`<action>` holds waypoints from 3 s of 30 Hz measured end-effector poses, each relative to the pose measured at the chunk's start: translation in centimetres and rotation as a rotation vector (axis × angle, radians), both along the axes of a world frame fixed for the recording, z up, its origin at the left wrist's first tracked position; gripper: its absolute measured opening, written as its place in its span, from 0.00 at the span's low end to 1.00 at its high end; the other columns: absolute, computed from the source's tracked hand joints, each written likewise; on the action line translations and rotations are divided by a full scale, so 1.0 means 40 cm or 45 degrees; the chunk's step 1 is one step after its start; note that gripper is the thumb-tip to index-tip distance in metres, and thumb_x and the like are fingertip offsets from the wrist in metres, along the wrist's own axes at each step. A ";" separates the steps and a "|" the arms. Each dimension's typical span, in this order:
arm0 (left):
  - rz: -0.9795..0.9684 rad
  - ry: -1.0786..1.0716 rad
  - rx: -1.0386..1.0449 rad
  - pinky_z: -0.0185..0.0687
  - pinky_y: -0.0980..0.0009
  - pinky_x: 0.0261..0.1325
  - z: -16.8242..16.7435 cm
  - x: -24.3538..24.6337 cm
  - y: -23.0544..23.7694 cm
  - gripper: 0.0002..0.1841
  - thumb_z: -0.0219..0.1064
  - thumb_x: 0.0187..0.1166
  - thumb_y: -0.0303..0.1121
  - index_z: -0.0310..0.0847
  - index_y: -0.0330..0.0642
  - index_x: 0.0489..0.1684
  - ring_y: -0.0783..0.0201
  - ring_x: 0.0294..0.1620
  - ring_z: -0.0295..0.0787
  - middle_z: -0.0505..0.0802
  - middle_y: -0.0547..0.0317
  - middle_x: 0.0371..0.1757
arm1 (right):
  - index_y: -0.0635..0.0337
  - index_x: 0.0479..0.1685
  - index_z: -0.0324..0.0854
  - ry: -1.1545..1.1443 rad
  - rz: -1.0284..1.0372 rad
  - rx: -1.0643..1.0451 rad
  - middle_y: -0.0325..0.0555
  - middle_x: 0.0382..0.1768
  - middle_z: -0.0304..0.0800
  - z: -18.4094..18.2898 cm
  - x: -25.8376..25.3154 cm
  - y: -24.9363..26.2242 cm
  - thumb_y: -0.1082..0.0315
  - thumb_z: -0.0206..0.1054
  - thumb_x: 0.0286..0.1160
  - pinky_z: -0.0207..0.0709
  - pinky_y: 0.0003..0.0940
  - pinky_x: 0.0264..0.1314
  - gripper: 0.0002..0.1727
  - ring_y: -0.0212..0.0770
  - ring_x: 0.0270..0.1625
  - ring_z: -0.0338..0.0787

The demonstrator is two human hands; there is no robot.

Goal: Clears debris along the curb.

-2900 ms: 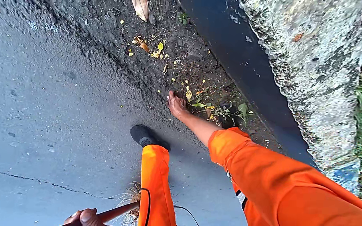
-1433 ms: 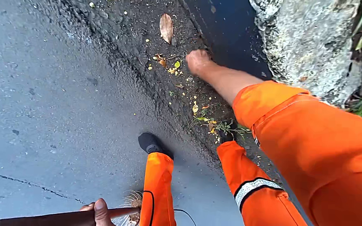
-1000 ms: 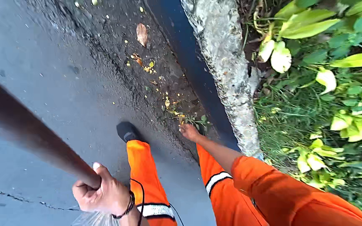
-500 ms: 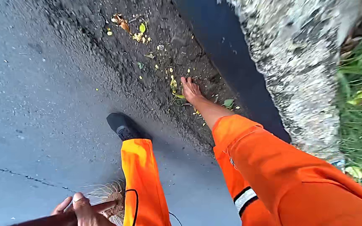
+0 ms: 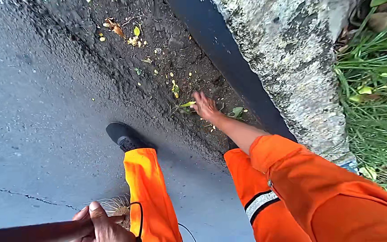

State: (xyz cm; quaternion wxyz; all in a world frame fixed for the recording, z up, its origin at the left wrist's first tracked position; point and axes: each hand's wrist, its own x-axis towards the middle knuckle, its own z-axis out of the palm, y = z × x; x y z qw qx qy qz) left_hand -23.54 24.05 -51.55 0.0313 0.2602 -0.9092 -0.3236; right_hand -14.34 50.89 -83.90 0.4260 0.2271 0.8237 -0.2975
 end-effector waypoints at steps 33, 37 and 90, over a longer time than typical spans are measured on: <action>-0.115 -0.040 0.004 0.79 0.88 0.38 -0.009 0.012 0.014 0.08 0.58 0.79 0.16 0.77 0.39 0.35 0.87 0.32 0.82 0.85 0.77 0.30 | 0.66 0.82 0.66 -0.053 0.162 0.037 0.78 0.62 0.84 -0.134 -0.121 0.009 0.74 0.50 0.92 0.75 0.72 0.67 0.23 0.79 0.65 0.85; -0.100 -0.057 -0.011 0.78 0.88 0.38 -0.006 0.014 0.018 0.08 0.57 0.80 0.17 0.77 0.39 0.35 0.87 0.31 0.80 0.84 0.77 0.29 | 0.63 0.69 0.82 -0.082 0.352 -0.227 0.74 0.59 0.88 -0.134 -0.075 0.037 0.75 0.59 0.85 0.72 0.74 0.72 0.17 0.76 0.68 0.85; -0.034 -0.064 0.088 0.77 0.89 0.32 0.006 -0.034 -0.026 0.10 0.56 0.81 0.17 0.77 0.43 0.34 0.88 0.25 0.79 0.84 0.79 0.26 | 0.61 0.90 0.55 -0.149 -0.612 0.155 0.73 0.76 0.76 -0.153 -0.082 -0.155 0.54 0.53 0.94 0.78 0.66 0.69 0.33 0.72 0.70 0.85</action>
